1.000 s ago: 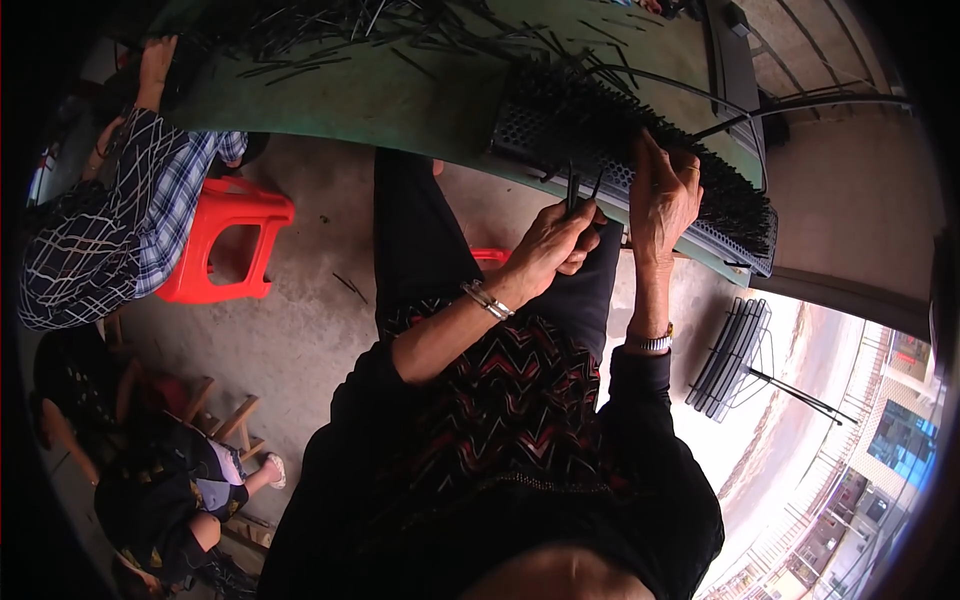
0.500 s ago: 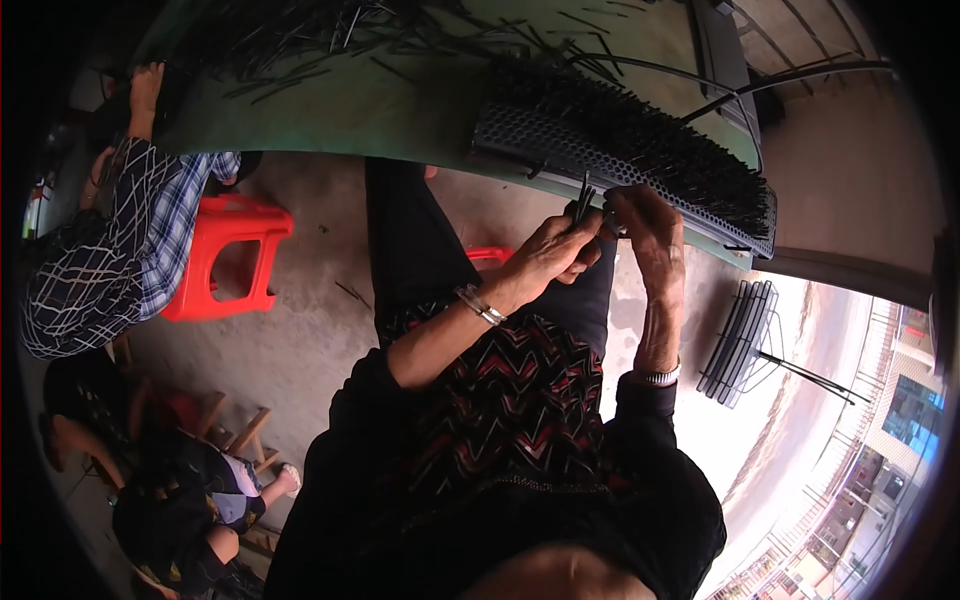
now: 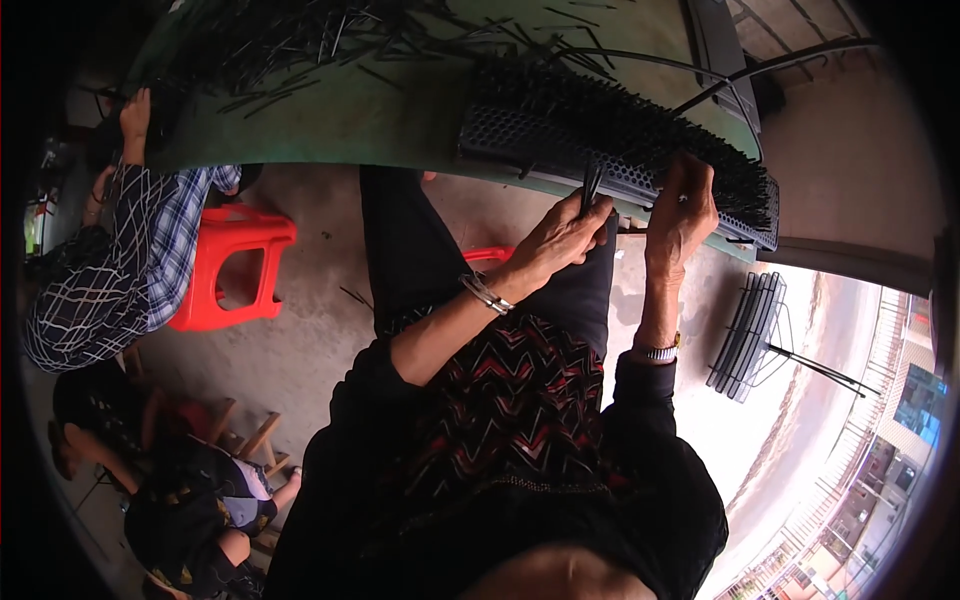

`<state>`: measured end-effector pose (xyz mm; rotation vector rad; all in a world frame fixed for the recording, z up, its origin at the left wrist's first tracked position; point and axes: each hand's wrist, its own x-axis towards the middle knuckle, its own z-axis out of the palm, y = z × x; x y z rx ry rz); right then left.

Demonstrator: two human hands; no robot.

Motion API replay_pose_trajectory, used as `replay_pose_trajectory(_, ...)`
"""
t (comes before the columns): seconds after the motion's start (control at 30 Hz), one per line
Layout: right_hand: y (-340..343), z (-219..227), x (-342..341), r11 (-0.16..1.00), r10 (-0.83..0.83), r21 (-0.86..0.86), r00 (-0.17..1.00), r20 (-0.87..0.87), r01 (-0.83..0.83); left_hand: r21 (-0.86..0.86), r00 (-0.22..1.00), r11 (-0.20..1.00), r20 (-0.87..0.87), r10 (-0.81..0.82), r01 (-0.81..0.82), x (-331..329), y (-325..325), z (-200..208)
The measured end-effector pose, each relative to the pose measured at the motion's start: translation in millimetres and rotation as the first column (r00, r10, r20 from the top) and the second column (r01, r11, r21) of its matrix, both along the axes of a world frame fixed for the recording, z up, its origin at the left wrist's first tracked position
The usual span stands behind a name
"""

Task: Inserting bundles of black bristles into a perforated base to assemble a brush.

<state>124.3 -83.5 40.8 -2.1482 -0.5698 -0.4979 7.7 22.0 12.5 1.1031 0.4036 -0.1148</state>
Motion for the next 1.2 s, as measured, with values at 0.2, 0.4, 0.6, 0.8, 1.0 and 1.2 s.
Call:
replay_pose_trajectory(0.2, -1, -13, 8, 0.993, 0.056, -0.106, 0.992, 0.112, -0.044, -0.108, 0.999, 0.994, -0.043, -0.03, 0.025, 0, -6, -11)
replay_pose_trajectory(0.4, 3, -2, 12, 0.975, 0.047, -0.22, 0.993, 0.106, -0.023, -0.197, 1.0, 0.98, -0.011, -0.014, 0.012, 3, -10, -8)
replay_pose_trajectory(0.6, 2, 4, 1, 0.969, 0.055, -0.243, 0.996, 0.064, -0.038, -0.117, 0.998, 0.993, -0.07, 0.005, -0.013, 1, -12, -2)
replay_pose_trajectory(0.8, -36, 3, -9, 0.9, 0.396, 0.124, 0.668, -0.63, -0.418, -0.124, 0.998, 0.991, -0.041, -0.052, 0.046, 0, -15, -3)
replay_pose_trajectory(1.0, -31, 11, -10, 0.995, 0.08, 0.088, 0.942, -0.326, -0.054, -0.166, 0.997, 0.984, -0.064, 0.052, -0.062, 3, -15, -9)
replay_pose_trajectory(1.2, -17, -4, 9, 0.997, 0.014, 0.08, 1.0, 0.011, -0.015, -0.218, 0.997, 0.974, -0.063, 0.053, -0.065, 2, -16, -7)
